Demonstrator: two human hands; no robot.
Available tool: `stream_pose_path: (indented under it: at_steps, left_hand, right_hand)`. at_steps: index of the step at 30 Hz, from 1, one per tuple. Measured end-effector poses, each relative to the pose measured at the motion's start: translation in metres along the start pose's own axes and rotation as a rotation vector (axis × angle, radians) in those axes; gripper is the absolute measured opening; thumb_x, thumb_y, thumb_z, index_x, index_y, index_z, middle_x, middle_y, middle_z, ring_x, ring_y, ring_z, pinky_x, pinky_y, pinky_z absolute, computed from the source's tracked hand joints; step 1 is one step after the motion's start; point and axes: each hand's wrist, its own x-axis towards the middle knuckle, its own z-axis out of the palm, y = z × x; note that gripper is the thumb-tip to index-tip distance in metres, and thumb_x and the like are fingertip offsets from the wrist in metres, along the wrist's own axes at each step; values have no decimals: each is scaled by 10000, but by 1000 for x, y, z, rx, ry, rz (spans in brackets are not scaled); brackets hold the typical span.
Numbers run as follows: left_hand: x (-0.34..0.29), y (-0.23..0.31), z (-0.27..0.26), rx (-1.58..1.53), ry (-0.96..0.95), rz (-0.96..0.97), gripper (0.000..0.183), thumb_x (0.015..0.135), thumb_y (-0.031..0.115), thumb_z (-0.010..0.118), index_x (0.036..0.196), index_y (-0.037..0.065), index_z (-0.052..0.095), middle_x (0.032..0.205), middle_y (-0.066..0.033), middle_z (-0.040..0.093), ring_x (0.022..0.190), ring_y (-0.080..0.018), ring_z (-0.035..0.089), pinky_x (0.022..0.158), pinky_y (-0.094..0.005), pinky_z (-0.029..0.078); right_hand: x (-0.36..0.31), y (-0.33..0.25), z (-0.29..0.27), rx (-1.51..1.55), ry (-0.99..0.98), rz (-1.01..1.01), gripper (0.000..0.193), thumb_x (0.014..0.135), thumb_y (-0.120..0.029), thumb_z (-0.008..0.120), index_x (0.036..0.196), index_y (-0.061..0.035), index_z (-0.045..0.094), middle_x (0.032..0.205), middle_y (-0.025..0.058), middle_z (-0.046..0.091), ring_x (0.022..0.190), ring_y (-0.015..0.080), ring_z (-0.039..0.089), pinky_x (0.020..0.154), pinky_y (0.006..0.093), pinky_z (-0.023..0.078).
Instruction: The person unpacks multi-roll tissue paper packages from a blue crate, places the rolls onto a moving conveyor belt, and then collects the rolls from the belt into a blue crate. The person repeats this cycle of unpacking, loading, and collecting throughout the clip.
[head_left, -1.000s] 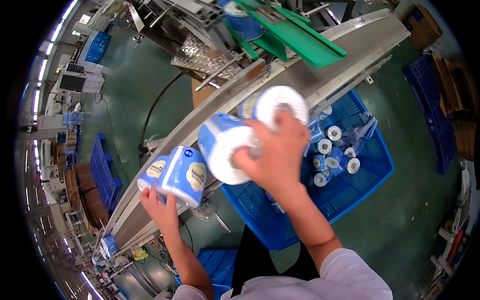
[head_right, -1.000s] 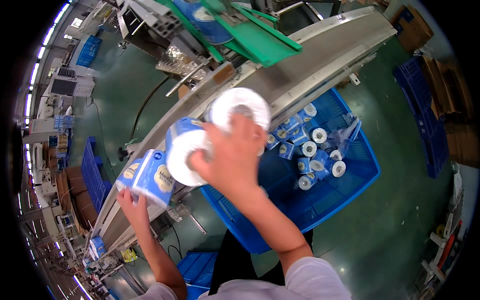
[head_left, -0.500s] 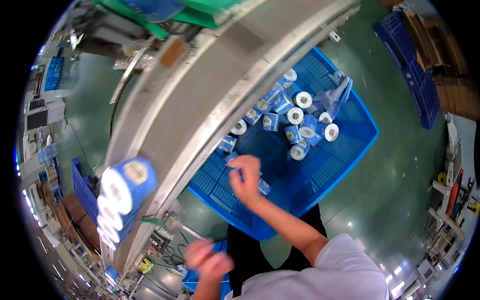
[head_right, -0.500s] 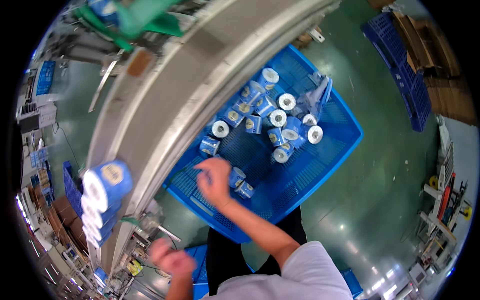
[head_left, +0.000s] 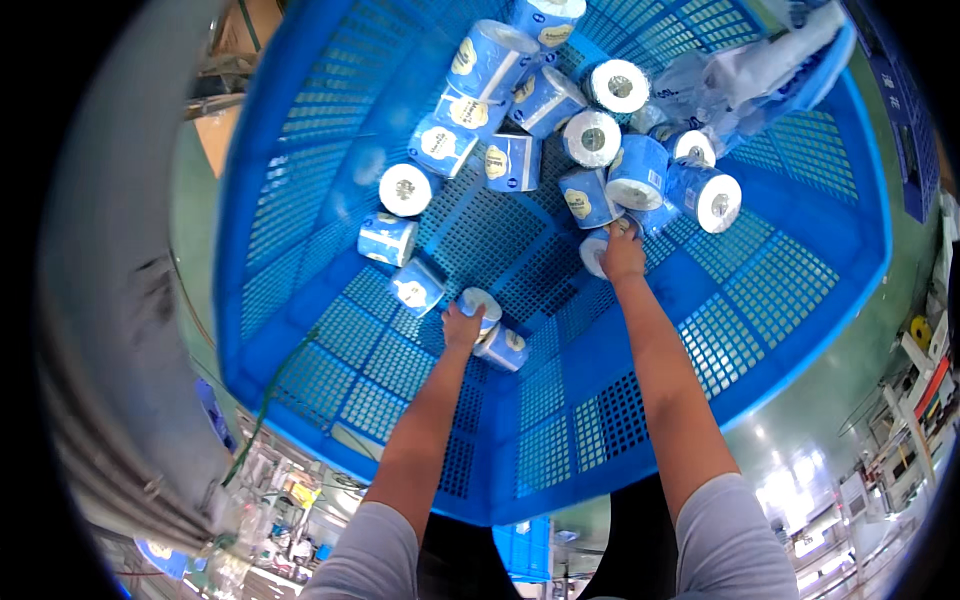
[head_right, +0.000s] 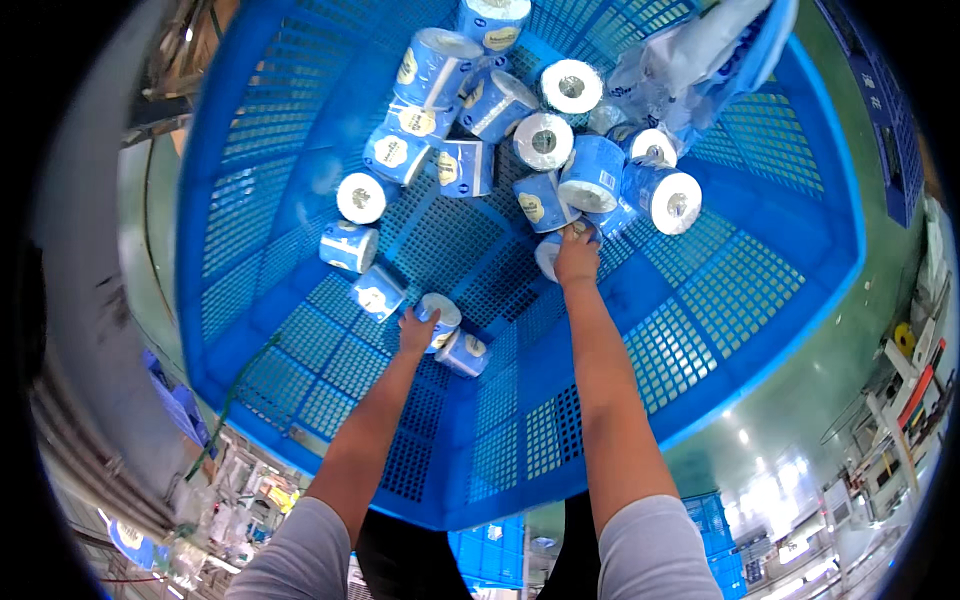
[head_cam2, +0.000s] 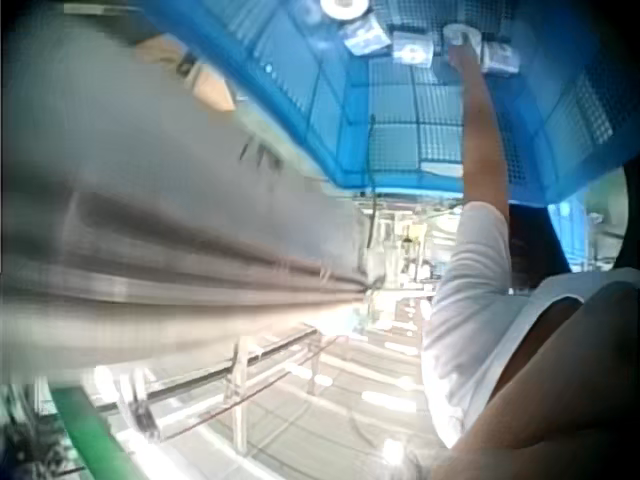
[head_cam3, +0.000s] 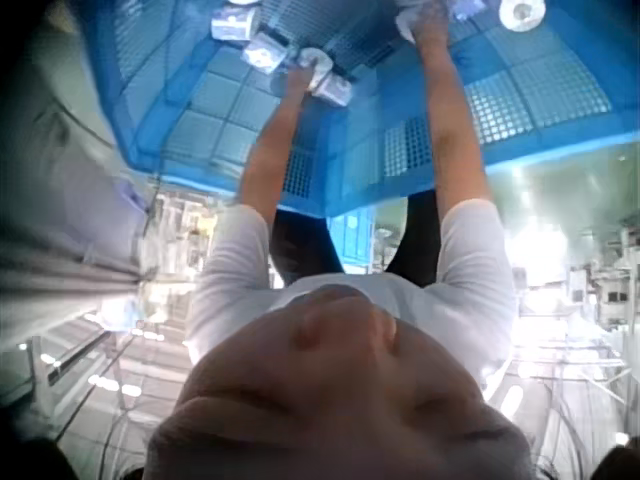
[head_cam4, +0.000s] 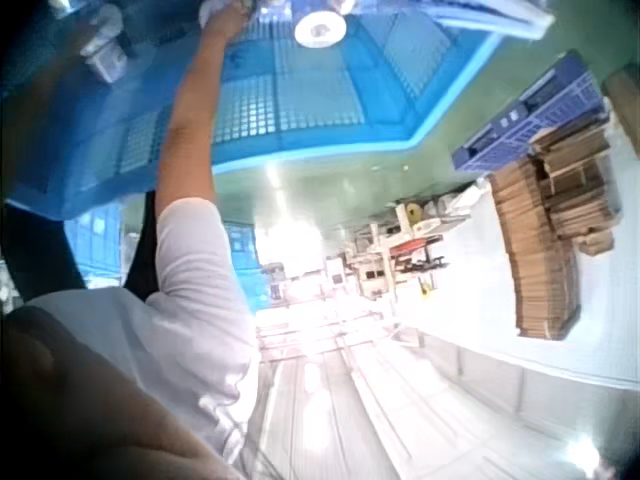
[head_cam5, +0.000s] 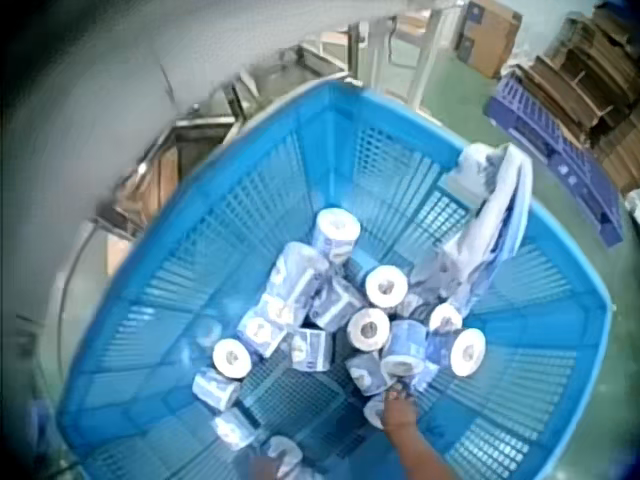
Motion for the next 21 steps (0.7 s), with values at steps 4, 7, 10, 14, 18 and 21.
stream_pose_path:
  at_steps: [4,7,10,14,18,21]
  left_hand:
    - [44,5,20,264,-39,-41,868,694,529,666,1321,18,351,1264,-248,432,1142,-431,453,911,-463,445]
    - [56,-15,10,450,-92,-58,633,600,403,727,1068,-1,596,1159,-226,544,1015,-361,570,832,-403,504]
    - [55,-19,-21,435,-231,-37,493,530,325,714,883,-16,667,942,-227,639,856,-300,645,769,-367,521]
    - [23,-5,-72,64,-247,183,406,483,242,653,796,-15,675,769,-217,654,753,-308,654,708,-341,522]
    - [23,-5,-103,199,155,611,426,519,354,700,807,41,687,1203,-222,449,1143,-379,397,968,-412,366]
    - [66,-15,-128,265,140,476,454,555,370,705,912,90,706,1318,-202,357,1226,-371,299,1038,-427,281]
  right_hand:
    - [20,6,4,-191,-78,-90,584,731,-222,646,1250,-82,416,1058,204,586,845,359,624,751,392,520]
    - [26,4,-28,-135,-384,-322,401,702,-198,642,1072,-63,568,1062,175,615,915,305,621,778,383,503]
    - [23,7,-72,274,-577,-308,311,715,-152,616,1009,-51,612,1053,122,629,916,290,618,799,384,489]
    - [22,46,-80,1459,-683,-52,368,767,-130,588,1130,-76,570,1083,73,602,986,236,570,881,409,433]
    - [4,50,-58,2237,-428,315,569,823,-178,573,1335,-108,336,1348,82,375,1242,277,343,1029,519,264]
    - [9,25,-76,2557,-374,410,676,831,-271,605,1382,-150,233,1495,69,123,1376,308,104,1102,516,139]
